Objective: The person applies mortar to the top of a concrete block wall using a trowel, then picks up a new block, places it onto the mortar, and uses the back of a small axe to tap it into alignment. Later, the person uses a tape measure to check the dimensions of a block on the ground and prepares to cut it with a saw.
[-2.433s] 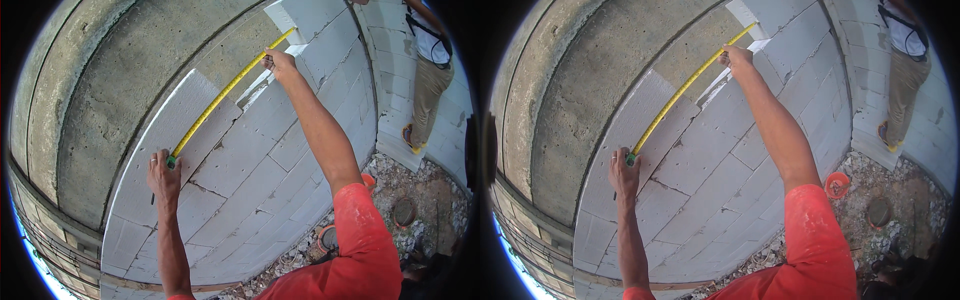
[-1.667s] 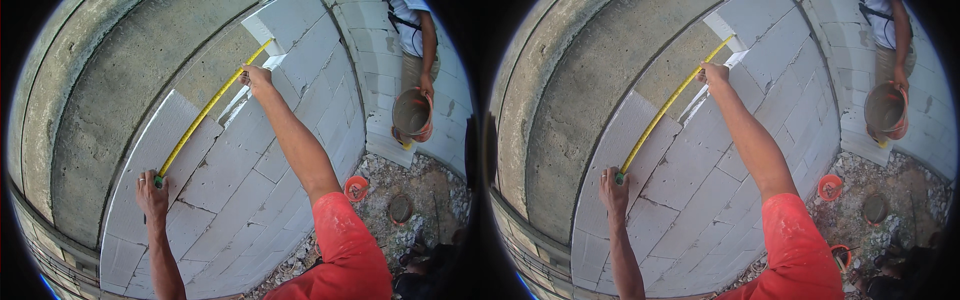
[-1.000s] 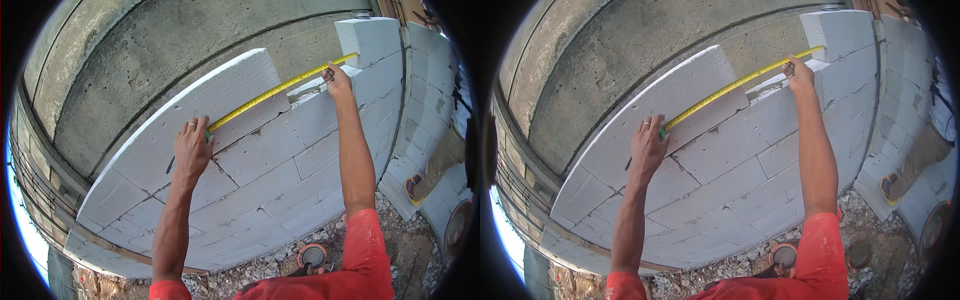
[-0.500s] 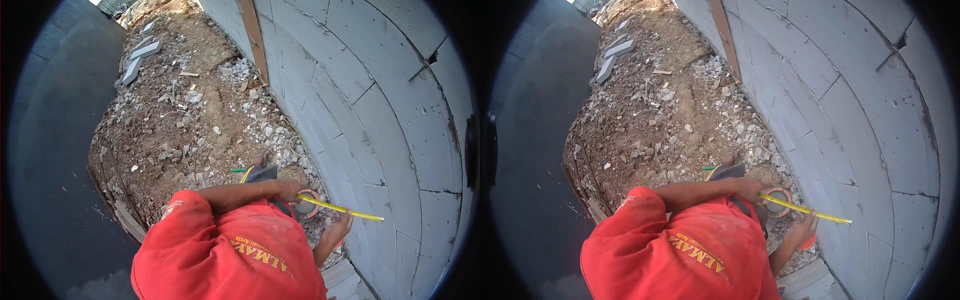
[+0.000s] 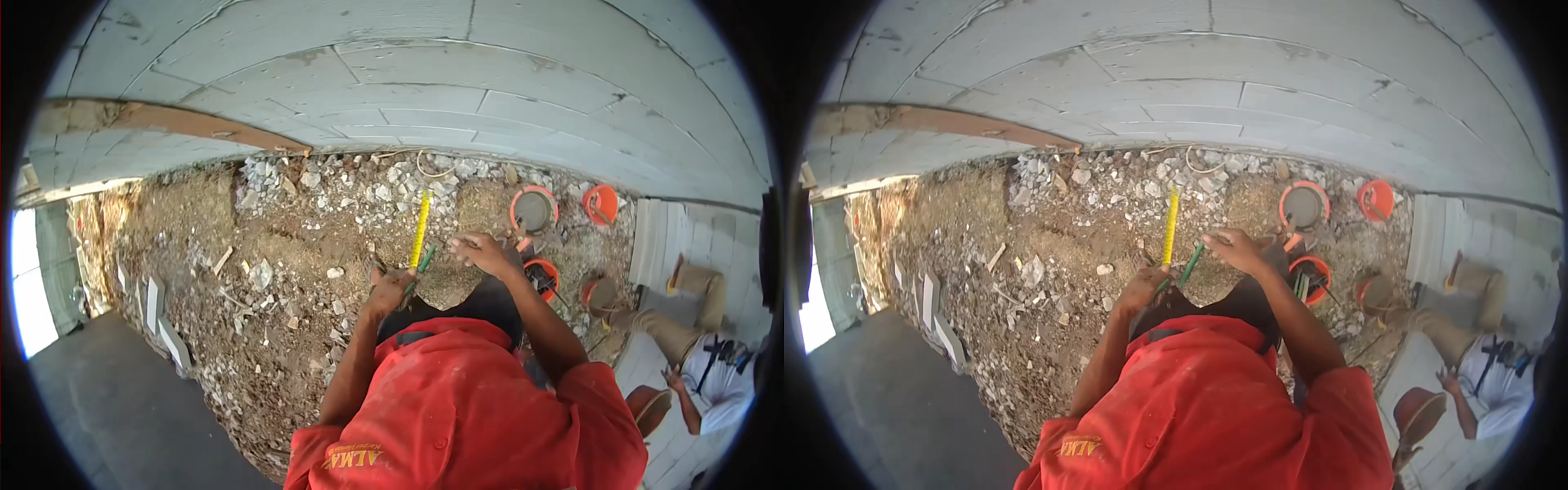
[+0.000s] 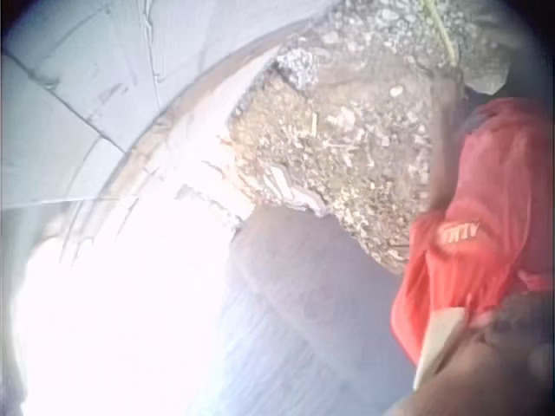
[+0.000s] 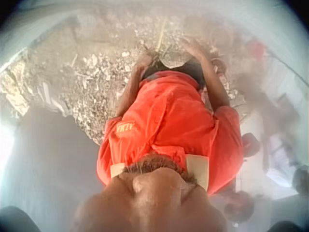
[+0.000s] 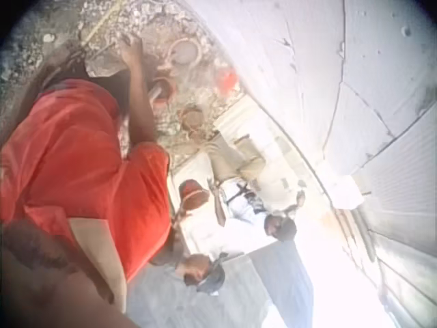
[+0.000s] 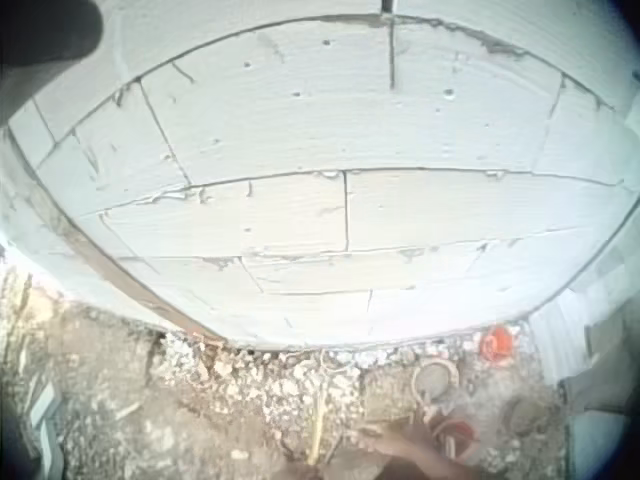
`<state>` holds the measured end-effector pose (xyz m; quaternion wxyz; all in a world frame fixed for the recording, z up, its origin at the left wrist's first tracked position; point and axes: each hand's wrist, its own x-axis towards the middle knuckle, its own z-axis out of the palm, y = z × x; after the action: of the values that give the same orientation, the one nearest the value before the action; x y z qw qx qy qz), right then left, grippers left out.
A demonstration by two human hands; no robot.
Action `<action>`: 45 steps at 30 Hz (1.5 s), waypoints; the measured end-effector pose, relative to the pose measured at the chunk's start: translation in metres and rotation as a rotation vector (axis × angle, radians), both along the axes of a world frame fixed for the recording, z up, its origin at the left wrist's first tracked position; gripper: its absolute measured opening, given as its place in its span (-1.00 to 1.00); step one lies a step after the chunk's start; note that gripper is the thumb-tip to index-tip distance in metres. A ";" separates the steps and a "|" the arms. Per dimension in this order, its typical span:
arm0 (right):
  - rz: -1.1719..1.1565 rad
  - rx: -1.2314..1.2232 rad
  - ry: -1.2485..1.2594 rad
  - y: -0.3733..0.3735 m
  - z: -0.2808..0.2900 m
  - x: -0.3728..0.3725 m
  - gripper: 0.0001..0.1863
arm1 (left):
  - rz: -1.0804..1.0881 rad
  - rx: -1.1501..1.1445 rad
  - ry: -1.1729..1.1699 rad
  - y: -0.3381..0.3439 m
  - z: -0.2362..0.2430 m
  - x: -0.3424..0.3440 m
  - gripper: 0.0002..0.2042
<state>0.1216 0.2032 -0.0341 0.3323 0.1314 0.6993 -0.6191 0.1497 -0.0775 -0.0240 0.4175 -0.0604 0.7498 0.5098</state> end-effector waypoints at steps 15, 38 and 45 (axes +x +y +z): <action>-0.916 0.436 -0.537 -0.015 -0.289 0.311 -0.87 | 0.549 -0.762 -0.391 -0.352 -0.019 0.044 -0.80; -0.817 0.436 -0.686 0.071 -0.513 0.339 -0.64 | -0.252 -1.258 -0.074 -0.247 -0.073 0.002 -0.69; -1.118 0.446 -0.702 0.018 -0.408 0.338 -0.62 | -0.173 -1.027 -0.128 -0.269 -0.086 -0.012 -0.76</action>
<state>0.4596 0.2211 -0.4422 0.1354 0.7292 0.4883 -0.4598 0.1379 -0.3462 -0.1099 0.4195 -0.2259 0.8784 0.0357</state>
